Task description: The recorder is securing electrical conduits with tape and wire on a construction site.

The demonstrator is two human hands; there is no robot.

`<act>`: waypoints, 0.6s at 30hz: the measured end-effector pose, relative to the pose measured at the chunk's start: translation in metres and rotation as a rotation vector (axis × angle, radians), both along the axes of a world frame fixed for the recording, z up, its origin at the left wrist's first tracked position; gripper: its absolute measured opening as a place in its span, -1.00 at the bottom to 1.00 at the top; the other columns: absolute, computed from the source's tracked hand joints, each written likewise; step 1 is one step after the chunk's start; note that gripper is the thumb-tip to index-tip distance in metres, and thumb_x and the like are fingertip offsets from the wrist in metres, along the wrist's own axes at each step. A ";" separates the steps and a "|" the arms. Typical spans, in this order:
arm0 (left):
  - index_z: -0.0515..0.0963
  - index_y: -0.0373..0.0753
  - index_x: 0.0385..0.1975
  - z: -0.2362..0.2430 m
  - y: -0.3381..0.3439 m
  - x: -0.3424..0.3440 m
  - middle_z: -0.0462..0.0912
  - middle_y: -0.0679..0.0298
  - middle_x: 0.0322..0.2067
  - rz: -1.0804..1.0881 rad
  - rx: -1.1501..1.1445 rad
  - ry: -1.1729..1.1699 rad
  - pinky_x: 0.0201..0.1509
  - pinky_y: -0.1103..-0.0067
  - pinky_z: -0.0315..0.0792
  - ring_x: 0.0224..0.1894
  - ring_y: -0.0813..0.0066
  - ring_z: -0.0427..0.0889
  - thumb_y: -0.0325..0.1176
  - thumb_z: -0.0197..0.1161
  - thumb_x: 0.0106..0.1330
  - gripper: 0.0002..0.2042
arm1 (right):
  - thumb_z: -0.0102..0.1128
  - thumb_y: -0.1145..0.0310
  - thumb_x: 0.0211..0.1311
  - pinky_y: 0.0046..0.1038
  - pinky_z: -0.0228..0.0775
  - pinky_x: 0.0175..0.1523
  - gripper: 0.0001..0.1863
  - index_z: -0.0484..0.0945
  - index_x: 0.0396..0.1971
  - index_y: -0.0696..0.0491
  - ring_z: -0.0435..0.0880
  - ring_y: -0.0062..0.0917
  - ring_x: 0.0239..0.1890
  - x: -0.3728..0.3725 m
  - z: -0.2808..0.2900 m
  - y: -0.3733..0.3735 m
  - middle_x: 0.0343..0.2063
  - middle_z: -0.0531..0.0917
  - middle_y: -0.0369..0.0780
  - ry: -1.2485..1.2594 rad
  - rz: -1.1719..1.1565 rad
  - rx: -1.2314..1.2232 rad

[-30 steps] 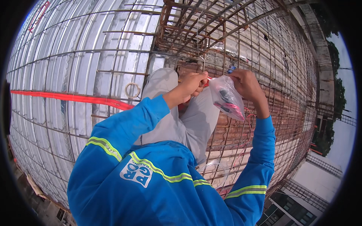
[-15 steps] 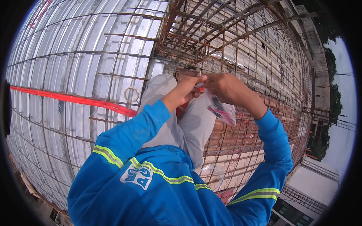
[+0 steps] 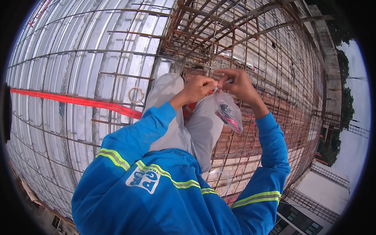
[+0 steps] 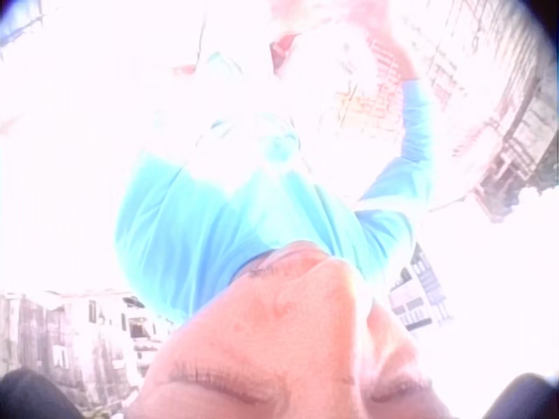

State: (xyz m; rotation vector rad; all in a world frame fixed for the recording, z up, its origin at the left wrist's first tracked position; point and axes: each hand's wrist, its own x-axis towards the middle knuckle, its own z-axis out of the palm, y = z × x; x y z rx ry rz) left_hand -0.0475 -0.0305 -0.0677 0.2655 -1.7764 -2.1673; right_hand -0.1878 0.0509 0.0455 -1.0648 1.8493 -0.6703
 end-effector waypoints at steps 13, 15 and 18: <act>0.52 -0.33 -0.12 -0.034 0.006 -0.002 0.60 0.28 -0.24 -0.384 1.112 0.196 0.00 0.58 0.39 -0.19 0.55 0.54 -0.23 0.13 0.28 -0.69 | 0.23 0.58 0.04 -0.52 0.35 -0.28 -0.93 0.62 -0.43 0.20 0.51 -0.59 -0.41 -0.010 -0.024 0.019 -0.46 0.51 -0.27 -0.046 -0.011 -0.151; 0.51 -0.31 -0.17 -0.038 0.013 -0.005 0.59 0.26 -0.23 -0.221 1.104 0.132 -0.02 0.57 0.42 -0.18 0.57 0.54 -0.31 0.20 0.24 -0.75 | 0.22 0.62 0.00 -0.52 0.41 -0.27 -0.91 0.62 -0.43 0.20 0.56 -0.54 -0.38 -0.011 -0.024 0.022 -0.40 0.54 -0.26 0.263 0.201 -0.223; 0.50 -0.32 -0.21 -0.019 0.017 -0.007 0.61 0.24 -0.24 -0.077 0.908 0.018 -0.12 0.61 0.47 -0.23 0.53 0.58 -0.38 0.31 0.14 -0.74 | 0.24 0.63 -0.07 -0.49 0.48 -0.26 -0.87 0.62 -0.43 0.19 0.62 -0.42 -0.36 0.002 -0.011 0.020 -0.37 0.59 -0.20 0.498 0.319 -0.351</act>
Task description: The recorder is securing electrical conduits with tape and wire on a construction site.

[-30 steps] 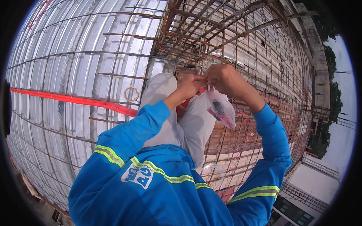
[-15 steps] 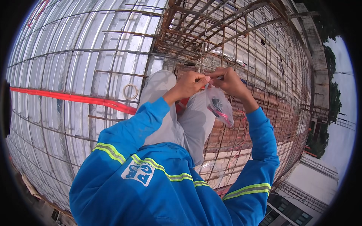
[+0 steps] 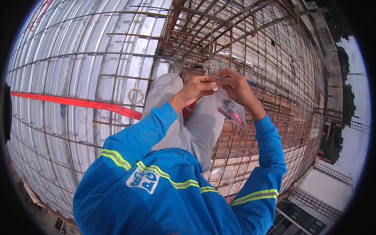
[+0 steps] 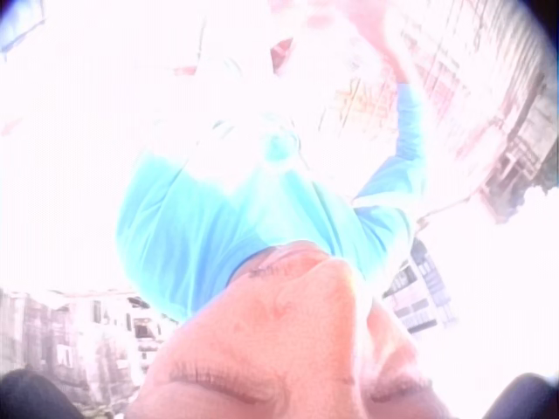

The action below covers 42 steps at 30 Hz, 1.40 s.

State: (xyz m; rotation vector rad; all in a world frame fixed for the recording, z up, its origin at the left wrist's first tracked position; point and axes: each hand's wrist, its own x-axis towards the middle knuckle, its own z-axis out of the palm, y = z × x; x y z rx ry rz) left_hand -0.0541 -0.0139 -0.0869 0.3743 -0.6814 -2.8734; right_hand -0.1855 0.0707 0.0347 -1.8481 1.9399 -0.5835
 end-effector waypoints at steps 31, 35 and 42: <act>0.58 -0.37 -0.49 -0.001 -0.007 -0.011 0.62 0.20 -0.58 0.188 -1.221 -0.233 -0.37 0.53 0.45 -0.51 0.47 0.61 -0.35 0.25 0.06 -0.82 | 0.22 0.55 0.06 -0.55 0.43 -0.25 -0.84 0.63 -0.31 0.14 0.62 -0.51 -0.39 -0.055 -0.016 0.030 -0.39 0.66 -0.20 -0.067 -0.338 0.135; 0.46 -0.29 -0.14 -0.018 -0.013 -0.001 0.52 0.08 -0.12 0.145 -1.325 -0.139 0.04 0.42 0.34 -0.05 0.22 0.49 -0.24 0.38 -0.06 -0.53 | 0.06 -0.13 0.19 -0.43 0.31 0.09 -0.25 0.26 0.19 0.15 0.41 -0.41 0.08 -0.075 -0.032 0.078 0.11 0.40 -0.13 -0.842 -0.591 0.160; 0.34 -0.25 0.07 -0.020 -0.015 -0.020 0.41 0.03 0.06 0.037 -1.586 -0.023 0.18 0.35 0.26 0.12 0.10 0.37 -0.09 0.44 -0.12 -0.28 | 0.00 -0.35 0.05 -0.35 0.20 0.22 -0.02 0.21 0.18 0.25 0.38 -0.34 0.13 -0.020 -0.016 0.094 0.09 0.40 -0.07 -0.905 -0.389 0.007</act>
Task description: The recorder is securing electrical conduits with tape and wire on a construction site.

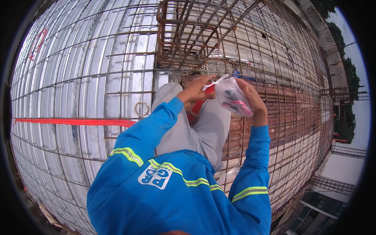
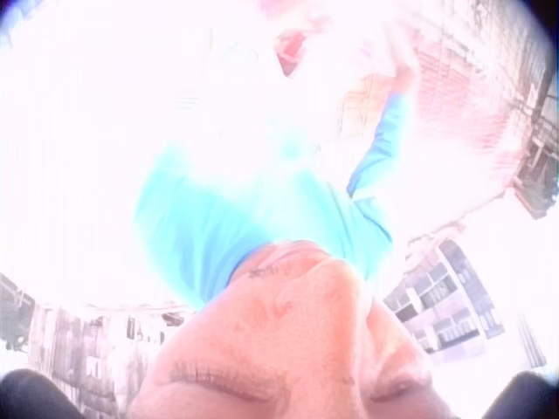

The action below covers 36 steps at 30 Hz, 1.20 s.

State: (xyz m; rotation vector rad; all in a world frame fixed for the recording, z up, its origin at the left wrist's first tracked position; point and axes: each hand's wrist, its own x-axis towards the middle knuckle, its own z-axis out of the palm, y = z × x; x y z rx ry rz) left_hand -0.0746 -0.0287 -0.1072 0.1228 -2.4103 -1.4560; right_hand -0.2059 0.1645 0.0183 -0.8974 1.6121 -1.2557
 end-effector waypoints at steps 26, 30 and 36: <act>0.34 -0.23 0.06 0.055 -0.032 0.092 0.52 0.09 -0.03 -0.348 0.167 -0.367 0.14 0.42 0.36 0.11 0.22 0.45 -0.23 0.43 -0.01 -0.39 | 0.16 0.37 0.09 -0.47 0.36 -0.22 -0.77 0.46 -0.30 0.18 0.53 -0.56 -0.30 0.091 0.033 -0.010 -0.31 0.56 -0.20 0.251 0.147 0.213; 0.38 -0.23 0.06 0.042 -0.070 0.113 0.52 0.10 -0.01 -0.130 0.056 -0.390 0.16 0.38 0.34 0.08 0.24 0.47 -0.23 0.41 0.03 -0.43 | 0.18 0.35 0.03 -0.37 0.37 -0.15 -0.72 0.47 -0.27 0.18 0.57 -0.36 -0.23 0.079 0.036 -0.016 -0.25 0.55 -0.13 0.652 0.316 0.218; 0.35 -0.22 0.09 0.030 -0.057 0.122 0.52 0.14 -0.02 -0.084 0.169 -0.374 0.13 0.41 0.36 0.06 0.29 0.49 -0.26 0.38 0.07 -0.43 | 0.23 0.41 -0.06 -0.49 0.32 0.02 -0.53 0.46 -0.07 0.22 0.52 -0.49 -0.13 0.024 0.000 0.016 -0.13 0.57 -0.09 0.824 0.102 0.359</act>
